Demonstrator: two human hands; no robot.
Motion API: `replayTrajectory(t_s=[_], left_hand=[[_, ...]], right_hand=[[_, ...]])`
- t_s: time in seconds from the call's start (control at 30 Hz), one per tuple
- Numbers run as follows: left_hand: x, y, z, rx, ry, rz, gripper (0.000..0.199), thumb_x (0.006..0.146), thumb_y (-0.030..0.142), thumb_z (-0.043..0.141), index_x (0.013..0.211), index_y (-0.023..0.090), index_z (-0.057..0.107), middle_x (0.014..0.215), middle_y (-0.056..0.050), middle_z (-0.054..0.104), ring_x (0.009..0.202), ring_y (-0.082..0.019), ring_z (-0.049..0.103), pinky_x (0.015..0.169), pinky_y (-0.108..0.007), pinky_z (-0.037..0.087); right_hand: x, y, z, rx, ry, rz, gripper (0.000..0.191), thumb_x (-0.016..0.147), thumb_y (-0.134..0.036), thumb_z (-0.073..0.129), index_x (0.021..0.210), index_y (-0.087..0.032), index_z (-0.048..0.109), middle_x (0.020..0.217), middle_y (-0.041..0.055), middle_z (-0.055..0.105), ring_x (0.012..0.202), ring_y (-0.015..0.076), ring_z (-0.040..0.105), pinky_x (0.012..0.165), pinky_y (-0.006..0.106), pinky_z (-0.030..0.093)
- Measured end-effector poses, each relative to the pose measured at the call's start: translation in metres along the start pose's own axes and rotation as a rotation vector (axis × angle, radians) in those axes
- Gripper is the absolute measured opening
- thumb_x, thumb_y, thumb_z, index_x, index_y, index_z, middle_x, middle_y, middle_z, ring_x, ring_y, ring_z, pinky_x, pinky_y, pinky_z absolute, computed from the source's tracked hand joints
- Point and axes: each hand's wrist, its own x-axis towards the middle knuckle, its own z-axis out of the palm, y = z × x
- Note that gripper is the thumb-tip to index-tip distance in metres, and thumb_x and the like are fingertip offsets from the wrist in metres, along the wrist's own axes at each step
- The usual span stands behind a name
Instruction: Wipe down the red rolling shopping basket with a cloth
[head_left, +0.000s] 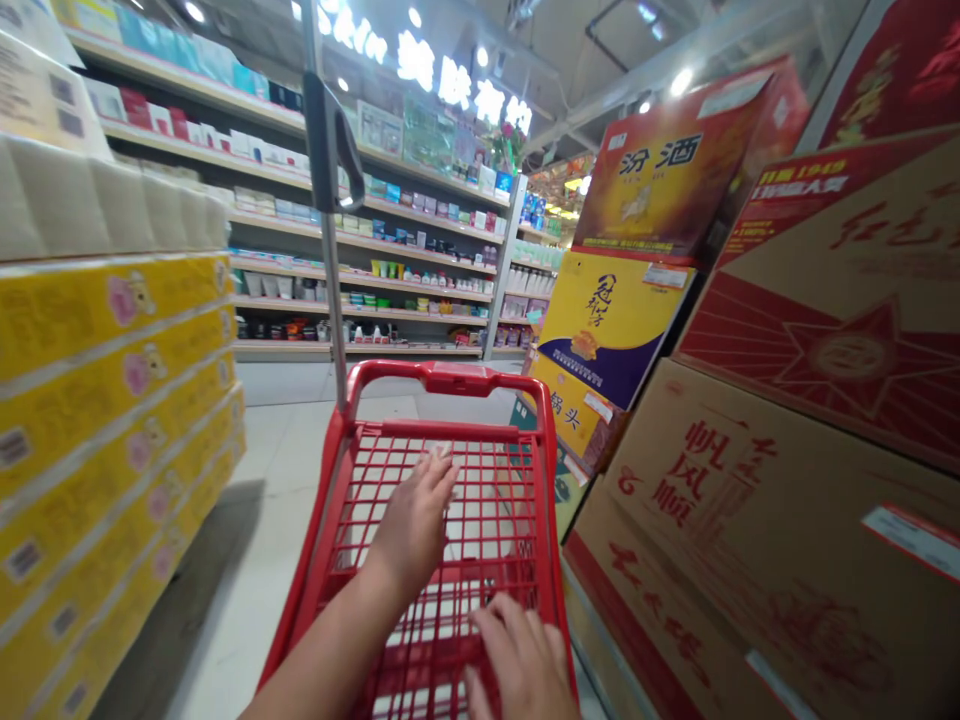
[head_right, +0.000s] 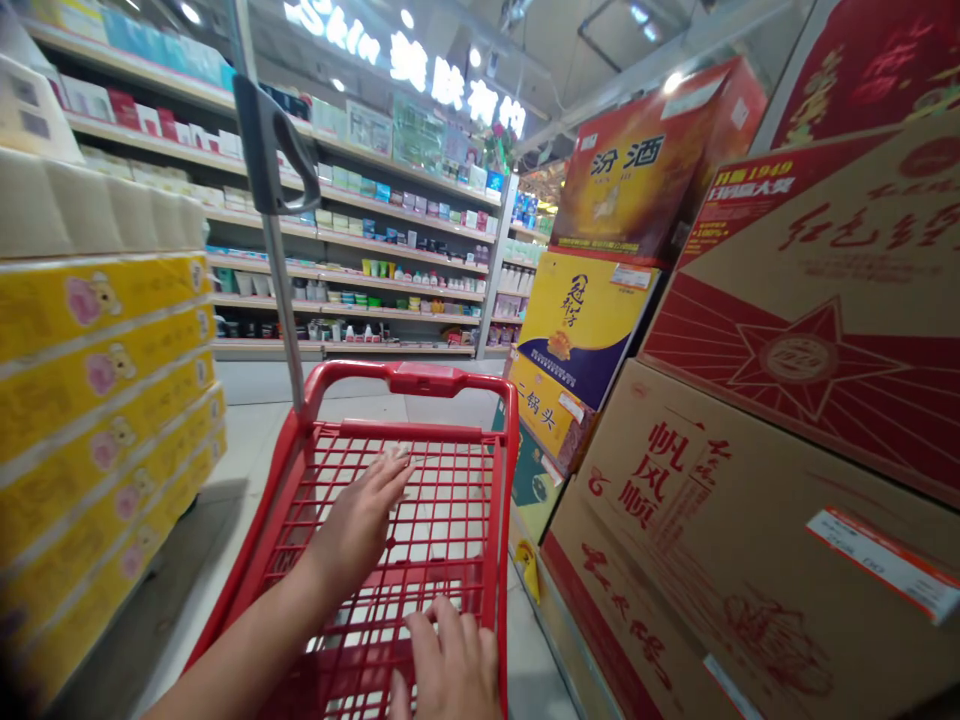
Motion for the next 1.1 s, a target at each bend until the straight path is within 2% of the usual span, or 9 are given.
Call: replayTrajectory(t_s=[0.1,0.27,0.37,0.43,0.5,0.63,0.8,0.97,1.1], left_hand=[[-0.005,0.021,-0.009,-0.082,-0.069,0.078,0.058,0.076,-0.004,0.036,0.127,0.012,0.056,0.137,-0.012,0.054,0.137,-0.025,0.038,0.11,-0.047,0.042],[-0.013,0.063,-0.03,0.057,-0.098,-0.2,0.049,0.082,0.003,0.042,0.13,0.009,0.052,0.139,-0.018,0.05,0.139,-0.032,0.033,0.109,-0.055,0.04],[-0.021,0.083,-0.035,-0.012,-0.186,-0.101,0.052,0.079,0.001,0.043,0.129,0.01,0.053,0.137,-0.016,0.053,0.139,-0.03,0.034,0.111,-0.053,0.04],[-0.026,0.089,-0.037,-0.084,-0.223,0.015,0.057,0.076,-0.003,0.041,0.129,0.013,0.053,0.136,-0.012,0.054,0.139,-0.027,0.035,0.113,-0.05,0.039],[-0.031,0.091,-0.039,-0.107,-0.186,0.034,0.059,0.075,-0.004,0.039,0.129,0.017,0.054,0.138,-0.009,0.053,0.139,-0.025,0.035,0.113,-0.05,0.039],[-0.037,0.093,-0.047,-0.05,-0.048,-0.156,0.049,0.083,0.003,0.04,0.127,0.017,0.055,0.139,-0.013,0.051,0.138,-0.027,0.036,0.109,-0.052,0.043],[-0.039,0.113,-0.049,-0.182,-0.239,-0.007,0.062,0.077,-0.003,0.038,0.134,0.02,0.049,0.145,-0.008,0.046,0.138,-0.022,0.038,0.114,-0.046,0.039],[-0.036,0.129,-0.04,-0.027,-0.119,-0.09,0.053,0.08,0.0,0.041,0.129,0.016,0.052,0.139,-0.013,0.051,0.139,-0.027,0.035,0.113,-0.053,0.038],[-0.035,0.133,-0.038,-0.082,-0.227,0.11,0.06,0.075,-0.005,0.038,0.129,0.016,0.053,0.136,-0.009,0.055,0.139,-0.024,0.035,0.112,-0.051,0.039]], right_hand=[[-0.012,-0.007,-0.023,0.034,-0.096,0.069,0.036,0.09,-0.031,0.054,0.125,-0.031,0.056,0.128,0.0036,0.06,0.112,0.0225,0.058,0.096,0.04,0.044],[-0.044,-0.003,-0.061,0.144,-0.24,0.081,0.037,0.092,-0.029,0.047,0.129,-0.03,0.053,0.131,0.0052,0.057,0.117,0.0218,0.054,0.097,0.042,0.042],[-0.064,-0.004,-0.074,0.132,-0.228,0.075,0.037,0.092,-0.029,0.047,0.129,-0.029,0.053,0.13,0.0066,0.057,0.115,0.0226,0.055,0.095,0.043,0.043],[-0.073,-0.01,-0.079,0.129,-0.208,0.082,0.037,0.091,-0.027,0.049,0.127,-0.027,0.053,0.129,0.0074,0.057,0.114,0.0231,0.055,0.094,0.043,0.044],[-0.081,-0.019,-0.083,0.127,-0.178,0.117,0.037,0.089,-0.025,0.05,0.126,-0.025,0.054,0.128,0.0079,0.058,0.113,0.0241,0.055,0.094,0.044,0.044],[-0.094,-0.033,-0.09,0.119,-0.119,0.222,0.036,0.085,-0.024,0.056,0.121,-0.025,0.056,0.123,0.0083,0.061,0.107,0.0275,0.057,0.09,0.047,0.045],[-0.107,-0.026,-0.101,0.19,-0.131,0.228,0.034,0.083,-0.022,0.057,0.117,-0.024,0.058,0.12,0.0068,0.062,0.101,0.027,0.058,0.087,0.047,0.045],[-0.1,-0.015,-0.104,0.202,-0.19,0.228,0.034,0.086,-0.019,0.053,0.12,-0.022,0.058,0.124,0.0086,0.06,0.108,0.0267,0.056,0.093,0.049,0.041],[-0.09,-0.014,-0.104,0.248,-0.245,0.224,0.032,0.088,-0.019,0.05,0.118,-0.023,0.058,0.127,0.0086,0.058,0.115,0.0257,0.053,0.096,0.047,0.039]])
